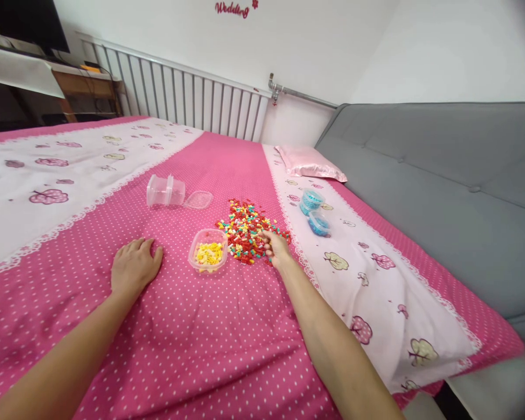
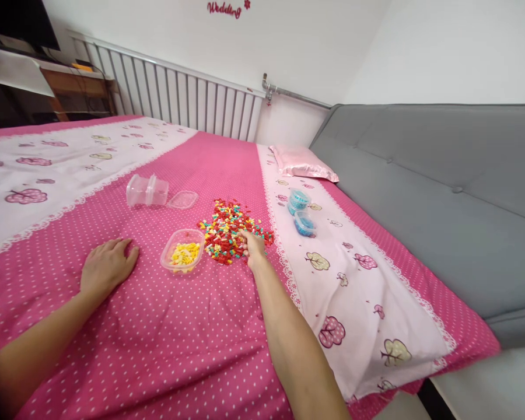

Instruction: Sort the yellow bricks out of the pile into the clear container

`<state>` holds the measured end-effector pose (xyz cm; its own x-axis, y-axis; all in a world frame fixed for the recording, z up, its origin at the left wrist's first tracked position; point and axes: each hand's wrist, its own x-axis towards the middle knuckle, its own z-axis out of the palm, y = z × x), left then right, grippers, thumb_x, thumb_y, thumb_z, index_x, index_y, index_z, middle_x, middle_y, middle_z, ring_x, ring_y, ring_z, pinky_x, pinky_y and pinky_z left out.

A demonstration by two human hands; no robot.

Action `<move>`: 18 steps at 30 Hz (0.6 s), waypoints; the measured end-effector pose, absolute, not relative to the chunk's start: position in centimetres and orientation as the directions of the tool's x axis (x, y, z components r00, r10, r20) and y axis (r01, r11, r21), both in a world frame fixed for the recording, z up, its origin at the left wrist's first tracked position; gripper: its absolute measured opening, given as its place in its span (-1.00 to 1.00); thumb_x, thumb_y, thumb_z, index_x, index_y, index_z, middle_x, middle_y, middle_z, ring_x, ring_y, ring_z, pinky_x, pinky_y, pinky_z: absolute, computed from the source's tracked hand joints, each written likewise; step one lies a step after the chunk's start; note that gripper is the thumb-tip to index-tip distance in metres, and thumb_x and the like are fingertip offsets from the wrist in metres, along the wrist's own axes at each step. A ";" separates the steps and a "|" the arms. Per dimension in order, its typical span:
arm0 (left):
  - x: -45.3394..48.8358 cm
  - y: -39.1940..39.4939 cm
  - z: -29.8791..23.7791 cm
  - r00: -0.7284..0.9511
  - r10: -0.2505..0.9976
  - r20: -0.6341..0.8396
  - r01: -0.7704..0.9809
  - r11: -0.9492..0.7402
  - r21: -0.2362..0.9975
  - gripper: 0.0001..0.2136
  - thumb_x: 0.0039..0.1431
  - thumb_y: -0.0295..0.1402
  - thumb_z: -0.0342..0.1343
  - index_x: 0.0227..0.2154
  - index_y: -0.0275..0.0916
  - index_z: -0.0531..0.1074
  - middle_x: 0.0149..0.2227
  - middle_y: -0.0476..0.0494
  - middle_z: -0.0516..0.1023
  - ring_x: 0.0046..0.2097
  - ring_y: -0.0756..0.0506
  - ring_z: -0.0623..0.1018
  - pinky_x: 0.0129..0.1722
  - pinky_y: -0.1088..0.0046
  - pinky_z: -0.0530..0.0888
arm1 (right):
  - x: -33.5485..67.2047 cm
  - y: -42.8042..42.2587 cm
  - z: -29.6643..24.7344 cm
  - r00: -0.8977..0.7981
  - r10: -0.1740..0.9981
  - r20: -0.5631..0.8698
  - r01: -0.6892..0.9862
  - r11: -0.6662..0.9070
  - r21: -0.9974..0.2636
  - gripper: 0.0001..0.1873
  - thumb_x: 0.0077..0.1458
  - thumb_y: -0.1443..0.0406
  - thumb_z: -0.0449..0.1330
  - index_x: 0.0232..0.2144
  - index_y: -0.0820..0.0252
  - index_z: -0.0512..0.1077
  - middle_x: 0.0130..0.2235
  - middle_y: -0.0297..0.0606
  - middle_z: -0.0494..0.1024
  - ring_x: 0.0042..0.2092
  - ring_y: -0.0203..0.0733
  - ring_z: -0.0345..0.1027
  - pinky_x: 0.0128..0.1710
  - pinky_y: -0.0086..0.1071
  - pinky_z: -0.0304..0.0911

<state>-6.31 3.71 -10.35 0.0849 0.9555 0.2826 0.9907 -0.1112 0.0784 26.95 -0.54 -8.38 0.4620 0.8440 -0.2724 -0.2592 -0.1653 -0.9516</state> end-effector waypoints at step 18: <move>-6.2 3.5 -10.1 0.077 0.960 0.269 0.989 -0.108 0.102 -0.43 0.22 -0.10 -0.32 0.07 -0.38 0.33 0.11 -0.37 0.37 0.14 -0.31 0.32 0.17 0.15 0.17 | 27.4 -0.4 -10.7 0.421 0.906 -0.034 0.523 -0.273 -0.808 -0.71 -0.37 0.52 0.30 -0.71 -0.03 0.52 -0.59 -0.46 0.52 -0.41 -0.23 0.39 -0.29 -0.40 0.27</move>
<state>-6.24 3.54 -10.14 0.0773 0.9601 0.2688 0.9889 -0.1082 0.1019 27.37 -0.42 -10.74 0.4215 0.9062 -0.0340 0.5226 -0.2734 -0.8076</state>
